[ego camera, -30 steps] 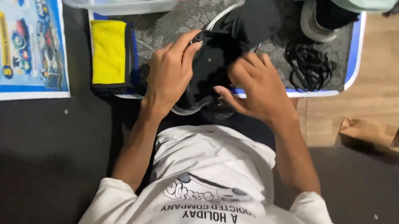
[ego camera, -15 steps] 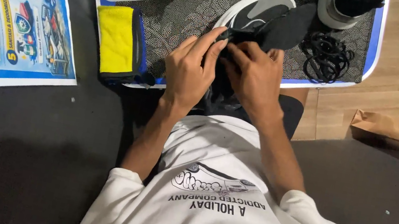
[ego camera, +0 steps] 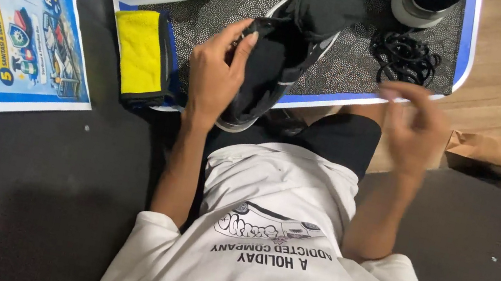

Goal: Using a small brush to scrub and clean the midsole of a sneaker at a repair bench.

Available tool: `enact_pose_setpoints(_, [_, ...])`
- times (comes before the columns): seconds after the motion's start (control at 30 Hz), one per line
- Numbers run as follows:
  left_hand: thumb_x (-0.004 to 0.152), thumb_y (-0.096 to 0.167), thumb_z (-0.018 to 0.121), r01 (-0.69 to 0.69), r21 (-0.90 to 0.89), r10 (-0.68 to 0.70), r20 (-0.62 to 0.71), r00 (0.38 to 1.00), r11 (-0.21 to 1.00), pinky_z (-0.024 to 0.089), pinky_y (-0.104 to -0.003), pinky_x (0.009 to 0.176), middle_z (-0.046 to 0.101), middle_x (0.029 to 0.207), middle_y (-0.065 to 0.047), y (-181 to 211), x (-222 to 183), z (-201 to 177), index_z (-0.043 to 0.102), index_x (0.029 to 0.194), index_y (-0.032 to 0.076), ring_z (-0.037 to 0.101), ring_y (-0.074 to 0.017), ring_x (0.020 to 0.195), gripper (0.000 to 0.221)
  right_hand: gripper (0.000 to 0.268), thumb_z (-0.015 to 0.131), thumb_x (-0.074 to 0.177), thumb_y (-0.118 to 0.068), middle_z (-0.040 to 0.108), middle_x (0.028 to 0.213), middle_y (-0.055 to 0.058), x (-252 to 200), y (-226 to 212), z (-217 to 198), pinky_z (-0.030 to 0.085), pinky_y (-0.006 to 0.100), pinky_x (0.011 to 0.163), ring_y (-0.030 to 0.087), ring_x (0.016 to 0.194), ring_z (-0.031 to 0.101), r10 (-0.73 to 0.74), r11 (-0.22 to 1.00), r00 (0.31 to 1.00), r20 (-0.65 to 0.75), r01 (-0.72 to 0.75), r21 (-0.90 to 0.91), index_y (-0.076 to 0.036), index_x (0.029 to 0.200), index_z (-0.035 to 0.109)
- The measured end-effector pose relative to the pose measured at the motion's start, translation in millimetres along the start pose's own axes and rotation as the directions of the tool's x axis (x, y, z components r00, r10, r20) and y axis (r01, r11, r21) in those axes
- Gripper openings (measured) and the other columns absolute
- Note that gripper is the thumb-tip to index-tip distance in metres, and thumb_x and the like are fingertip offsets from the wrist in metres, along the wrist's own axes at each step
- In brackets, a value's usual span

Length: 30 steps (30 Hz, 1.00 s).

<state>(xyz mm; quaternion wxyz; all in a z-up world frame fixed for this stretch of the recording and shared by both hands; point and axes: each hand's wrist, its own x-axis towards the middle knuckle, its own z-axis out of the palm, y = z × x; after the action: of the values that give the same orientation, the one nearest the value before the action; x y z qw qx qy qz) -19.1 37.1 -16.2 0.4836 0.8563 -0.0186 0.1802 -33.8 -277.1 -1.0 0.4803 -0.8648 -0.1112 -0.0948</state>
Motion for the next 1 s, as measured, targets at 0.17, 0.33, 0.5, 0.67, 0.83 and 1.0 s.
enact_pose_setpoints(0.17, [0.107, 0.027, 0.061, 0.127, 0.045, -0.133, 0.153, 0.979, 0.991, 0.058, -0.033, 0.077, 0.074, 0.125, -0.01, 33, 1, -23, 0.054, 0.138, 0.015, 0.074, -0.0249, 0.108, 0.034, 0.007, 0.075, 0.109, 0.001, 0.073, 0.107, 0.01, -50, 142, -84, 0.06, 0.024, 0.094, 0.014, 0.099, 0.071, 0.367, 0.929, 0.928, -0.068, -0.362, 0.073, -0.002, 0.114, 0.07])
enact_pose_setpoints(0.33, [0.105, 0.014, 0.062, -0.172, 0.169, 0.138, 0.193, 0.971, 0.971, 0.054, -0.04, 0.087, 0.071, 0.104, -0.011, 70, -15, -25, 0.066, 0.124, 0.0, 0.067, -0.0271, 0.095, 0.025, 0.009, 0.075, 0.099, -0.01, 0.077, 0.095, 0.016, -126, 243, -103, 0.058, 0.044, 0.07, 0.028, 0.082, 0.072, 0.81, 0.524, 0.586, 0.025, -0.704, -0.48, -0.003, 0.1, 0.081])
enact_pose_setpoints(0.5, [0.093, 0.052, 0.072, -0.225, 0.738, -0.007, 0.297, 0.955, 0.636, 0.049, -0.036, 0.077, 0.067, 0.094, -0.002, 59, -38, 29, 0.052, 0.124, 0.009, 0.063, -0.0213, 0.089, 0.057, 0.021, 0.067, 0.103, -0.025, 0.078, 0.114, 0.001, -34, 65, -70, 0.048, 0.031, 0.086, 0.009, 0.105, 0.067, 0.713, 0.693, 0.611, 0.342, -0.546, -0.47, -0.013, 0.113, 0.081])
enact_pose_setpoints(0.67, [0.099, 0.02, 0.069, -0.293, 0.479, 0.181, 0.266, 0.947, 0.827, 0.048, -0.037, 0.064, 0.06, 0.084, 0.0, 58, -24, 5, 0.062, 0.097, 0.015, 0.065, -0.0221, 0.071, 0.009, 0.016, 0.063, 0.11, -0.006, 0.075, 0.114, 0.015, 8, -9, -34, 0.054, 0.032, 0.089, 0.022, 0.105, 0.072, 0.016, 0.993, 0.948, 0.319, 0.022, -0.117, 0.001, 0.115, 0.076])
enact_pose_setpoints(0.83, [0.101, 0.008, 0.055, -0.441, 0.312, 0.35, 0.307, 0.885, 0.841, 0.048, -0.028, 0.079, 0.051, 0.084, 0.007, 44, 2, -39, 0.07, 0.119, 0.021, 0.061, -0.0139, 0.072, 0.027, 0.04, 0.081, 0.093, -0.004, 0.063, 0.132, 0.029, 51, -34, 6, 0.047, 0.055, 0.102, 0.05, 0.126, 0.057, -0.45, 0.892, 0.877, 0.17, 0.451, 0.033, 0.009, 0.128, 0.067])
enact_pose_setpoints(1.0, [0.102, 0.015, 0.065, -0.312, -0.169, 0.35, 0.3, 0.887, 0.935, 0.049, -0.037, 0.085, 0.066, 0.082, -0.003, 19, 35, -29, 0.077, 0.112, 0.014, 0.07, -0.0256, 0.079, 0.015, 0.074, 0.095, 0.082, -0.02, 0.049, 0.15, 0.027, 66, -33, 33, 0.026, 0.062, 0.114, 0.051, 0.138, 0.037, -0.518, 0.823, 0.826, 0.225, 0.552, -0.131, 0.0, 0.143, 0.059])
